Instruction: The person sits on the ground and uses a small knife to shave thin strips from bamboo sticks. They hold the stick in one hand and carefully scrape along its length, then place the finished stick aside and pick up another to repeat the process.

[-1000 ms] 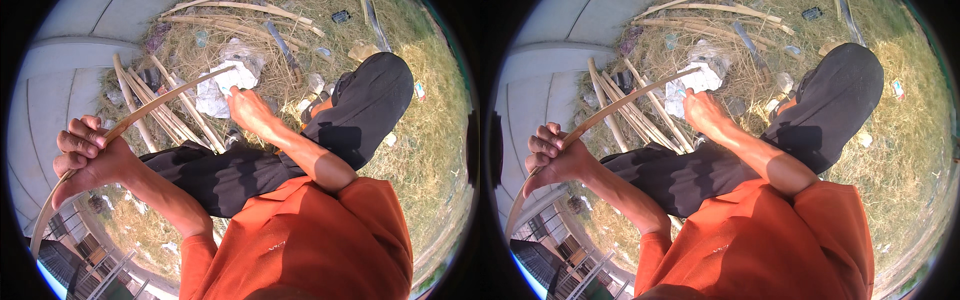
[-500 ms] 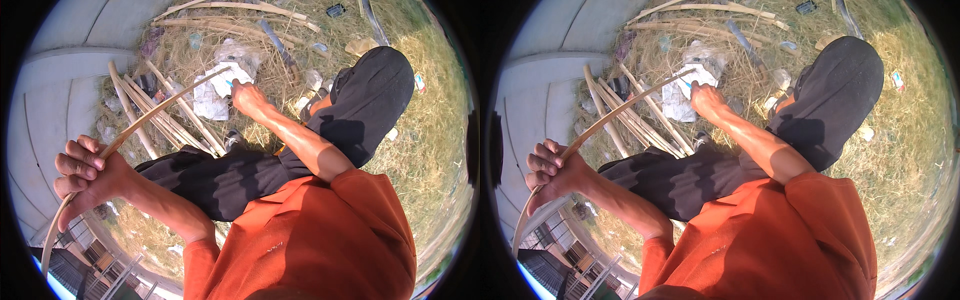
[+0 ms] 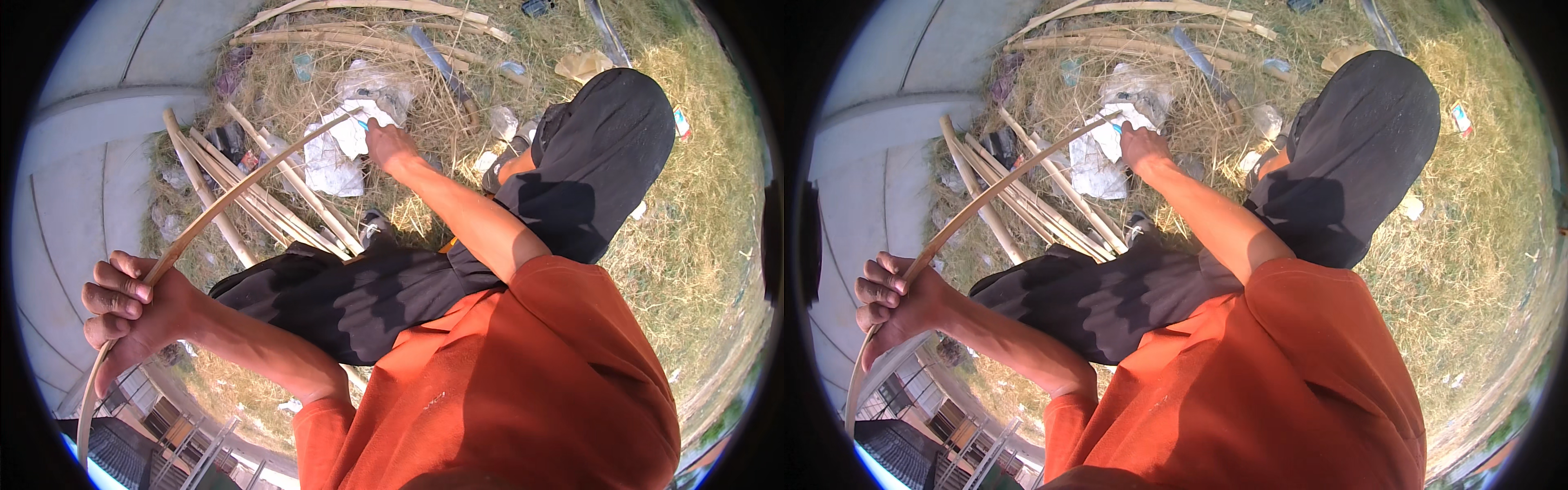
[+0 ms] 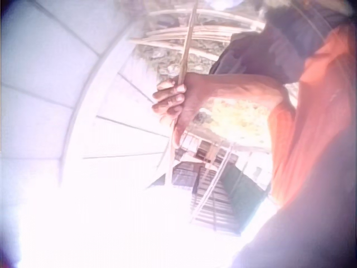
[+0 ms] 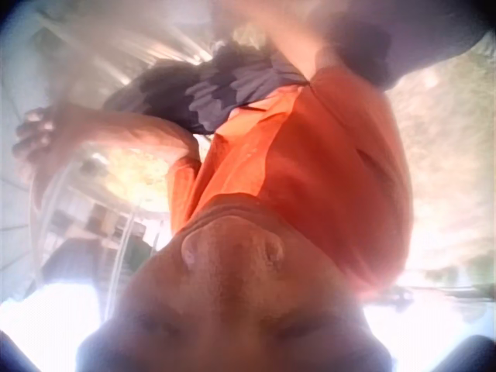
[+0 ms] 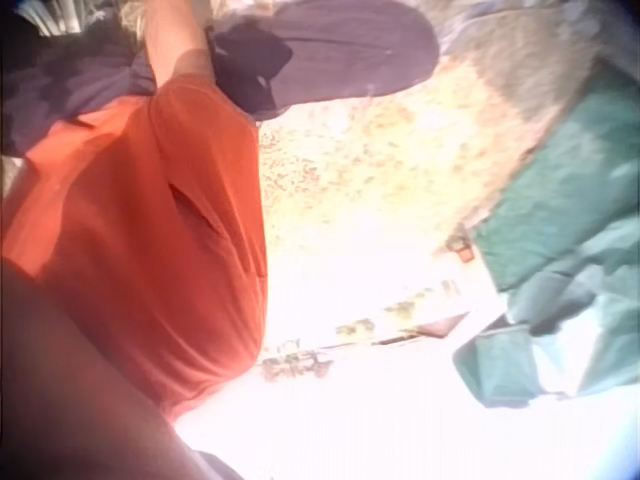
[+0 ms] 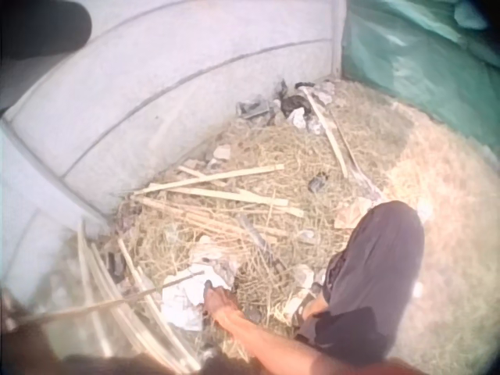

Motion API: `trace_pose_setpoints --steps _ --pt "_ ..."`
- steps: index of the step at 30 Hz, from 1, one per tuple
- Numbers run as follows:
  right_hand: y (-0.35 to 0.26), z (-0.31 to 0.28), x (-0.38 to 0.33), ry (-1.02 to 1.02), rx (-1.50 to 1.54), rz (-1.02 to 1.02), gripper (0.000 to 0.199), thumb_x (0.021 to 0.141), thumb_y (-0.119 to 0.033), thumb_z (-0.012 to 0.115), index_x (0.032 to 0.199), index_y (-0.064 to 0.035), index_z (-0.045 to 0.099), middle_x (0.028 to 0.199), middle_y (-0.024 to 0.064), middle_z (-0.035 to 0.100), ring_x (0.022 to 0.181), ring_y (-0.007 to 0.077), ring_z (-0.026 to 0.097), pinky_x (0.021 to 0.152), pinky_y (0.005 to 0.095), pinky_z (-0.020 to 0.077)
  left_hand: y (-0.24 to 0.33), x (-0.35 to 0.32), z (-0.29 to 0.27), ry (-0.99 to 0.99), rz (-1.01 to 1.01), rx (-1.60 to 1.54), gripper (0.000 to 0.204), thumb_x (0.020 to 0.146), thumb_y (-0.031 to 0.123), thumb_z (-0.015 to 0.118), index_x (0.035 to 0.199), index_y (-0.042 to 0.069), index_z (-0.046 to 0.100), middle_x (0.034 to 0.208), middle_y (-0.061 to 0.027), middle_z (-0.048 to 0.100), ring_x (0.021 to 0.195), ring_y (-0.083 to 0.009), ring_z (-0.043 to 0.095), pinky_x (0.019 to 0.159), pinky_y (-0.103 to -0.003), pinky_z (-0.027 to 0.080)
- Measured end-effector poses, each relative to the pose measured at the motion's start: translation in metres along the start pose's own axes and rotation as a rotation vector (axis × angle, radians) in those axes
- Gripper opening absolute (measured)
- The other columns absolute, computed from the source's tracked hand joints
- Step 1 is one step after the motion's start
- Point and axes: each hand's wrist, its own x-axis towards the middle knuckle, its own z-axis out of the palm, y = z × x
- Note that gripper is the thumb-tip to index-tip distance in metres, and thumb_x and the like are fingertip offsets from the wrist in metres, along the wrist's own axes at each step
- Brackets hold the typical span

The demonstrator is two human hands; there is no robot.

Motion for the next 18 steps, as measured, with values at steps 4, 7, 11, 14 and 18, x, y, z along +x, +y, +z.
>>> trace_pose_setpoints --steps 4,7,11,14,18 --pt "0.015 0.013 0.009 -0.021 -0.056 0.077 0.032 0.094 -0.015 0.037 0.115 0.0019 0.054 0.109 0.0249 0.063 0.101 0.0387 0.062 0.084 0.0458 0.0519 -0.002 0.004 -0.007 -0.066 -0.005 -0.017 0.075 0.072 0.083 0.035 0.050 0.011 0.039 0.050 0.0007 0.032 0.044 -0.0124 0.033 0.048 -0.028 0.034" --pt "0.010 0.016 0.001 -0.024 -0.065 0.119 0.034 0.094 -0.016 0.039 0.120 0.0008 0.052 0.112 0.0239 0.062 0.102 0.0392 0.062 0.087 0.0462 0.0508 0.001 0.003 -0.005 -0.036 -0.006 0.003 0.075 0.072 0.083 0.036 0.049 0.012 0.037 0.050 0.0008 0.032 0.045 -0.0127 0.033 0.049 -0.028 0.031" --pt "-0.002 0.003 -0.010 -0.050 0.016 0.146 0.034 0.093 -0.015 0.040 0.120 0.0036 0.051 0.110 0.0275 0.061 0.100 0.0403 0.062 0.087 0.0471 0.0504 0.001 0.004 -0.011 -0.009 -0.021 0.009 0.075 0.072 0.083 0.037 0.049 0.012 0.037 0.050 0.0007 0.032 0.046 -0.0128 0.031 0.049 -0.028 0.029" --pt "0.005 0.008 -0.009 0.018 0.066 0.186 0.033 0.092 -0.013 0.042 0.118 0.0053 0.052 0.108 0.0295 0.061 0.101 0.0408 0.062 0.086 0.0467 0.0512 0.000 0.005 -0.013 0.004 -0.012 -0.007 0.075 0.072 0.083 0.038 0.050 0.012 0.039 0.050 0.0005 0.033 0.047 -0.0129 0.031 0.050 -0.028 0.029" --pt "-0.009 -0.006 -0.013 0.044 0.140 0.162 0.031 0.090 -0.011 0.044 0.114 0.0053 0.055 0.108 0.0289 0.062 0.100 0.0415 0.062 0.084 0.0456 0.0522 0.002 0.005 -0.020 0.008 -0.026 -0.024 0.075 0.072 0.083 0.038 0.050 0.012 0.038 0.051 0.0002 0.033 0.047 -0.0131 0.032 0.050 -0.028 0.030"
